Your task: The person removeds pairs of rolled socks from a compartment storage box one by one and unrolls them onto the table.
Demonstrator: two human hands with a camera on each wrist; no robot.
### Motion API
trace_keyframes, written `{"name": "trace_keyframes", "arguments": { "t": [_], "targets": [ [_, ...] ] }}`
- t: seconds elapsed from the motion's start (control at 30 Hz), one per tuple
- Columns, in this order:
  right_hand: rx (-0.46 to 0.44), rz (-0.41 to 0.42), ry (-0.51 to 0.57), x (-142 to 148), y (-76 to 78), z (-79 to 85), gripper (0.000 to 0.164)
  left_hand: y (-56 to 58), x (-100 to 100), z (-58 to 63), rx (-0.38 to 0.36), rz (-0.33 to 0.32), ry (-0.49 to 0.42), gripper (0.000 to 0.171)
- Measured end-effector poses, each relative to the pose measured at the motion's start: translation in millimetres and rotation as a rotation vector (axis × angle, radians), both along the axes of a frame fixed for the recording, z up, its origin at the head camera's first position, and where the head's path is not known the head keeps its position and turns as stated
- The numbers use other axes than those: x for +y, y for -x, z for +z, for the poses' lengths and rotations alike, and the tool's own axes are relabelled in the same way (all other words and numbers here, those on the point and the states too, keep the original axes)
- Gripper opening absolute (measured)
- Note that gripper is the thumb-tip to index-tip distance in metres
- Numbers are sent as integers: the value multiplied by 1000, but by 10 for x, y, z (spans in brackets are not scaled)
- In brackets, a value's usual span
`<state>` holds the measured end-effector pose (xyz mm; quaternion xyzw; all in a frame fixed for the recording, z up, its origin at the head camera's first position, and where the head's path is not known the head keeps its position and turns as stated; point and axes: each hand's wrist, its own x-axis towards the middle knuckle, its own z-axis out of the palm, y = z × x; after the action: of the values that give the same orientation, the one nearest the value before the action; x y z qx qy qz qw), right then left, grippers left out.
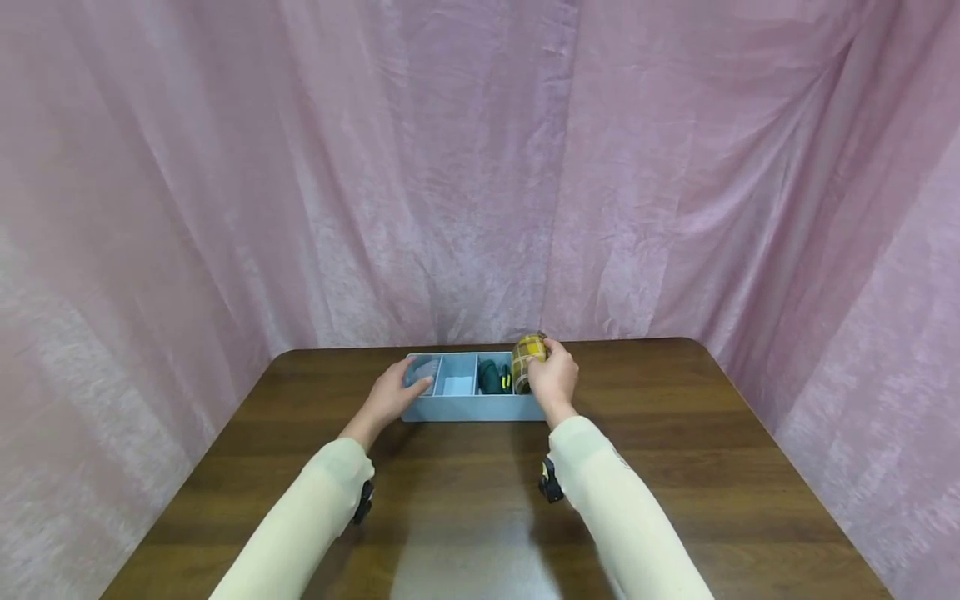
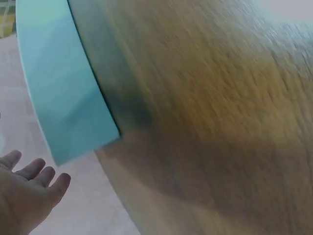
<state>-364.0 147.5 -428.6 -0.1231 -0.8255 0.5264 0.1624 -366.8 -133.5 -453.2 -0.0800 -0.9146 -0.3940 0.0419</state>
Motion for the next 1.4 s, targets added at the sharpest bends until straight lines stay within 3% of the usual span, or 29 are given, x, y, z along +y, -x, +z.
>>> {"name": "trace_keyframes", "arguments": {
  "t": [0.3,0.43,0.57,0.7,0.9,1.07,1.2,1.4],
  "targets": [
    [25,0,34,-8,-26,135,50,6,363,119,21,-72,-5,60],
    [48,9,71,-83,-55,188,50,16,521,162,9,-140,-23,53],
    [40,34,143,-197,-94,210,50,10,653,198,-30,-200,-20,51],
    [33,77,262,-326,-126,203,50,-12,722,232,-91,-213,-42,54],
    [9,185,489,-484,-190,197,55,-33,742,262,-134,-208,-171,57],
    [-25,231,575,-542,-235,182,55,-21,745,283,-116,-238,-333,50],
    [-43,248,582,-544,-249,165,55,-13,732,279,-117,-250,-367,47],
    [-118,291,460,-476,-267,144,54,-32,697,275,-150,-234,-382,48]
  ]
}}
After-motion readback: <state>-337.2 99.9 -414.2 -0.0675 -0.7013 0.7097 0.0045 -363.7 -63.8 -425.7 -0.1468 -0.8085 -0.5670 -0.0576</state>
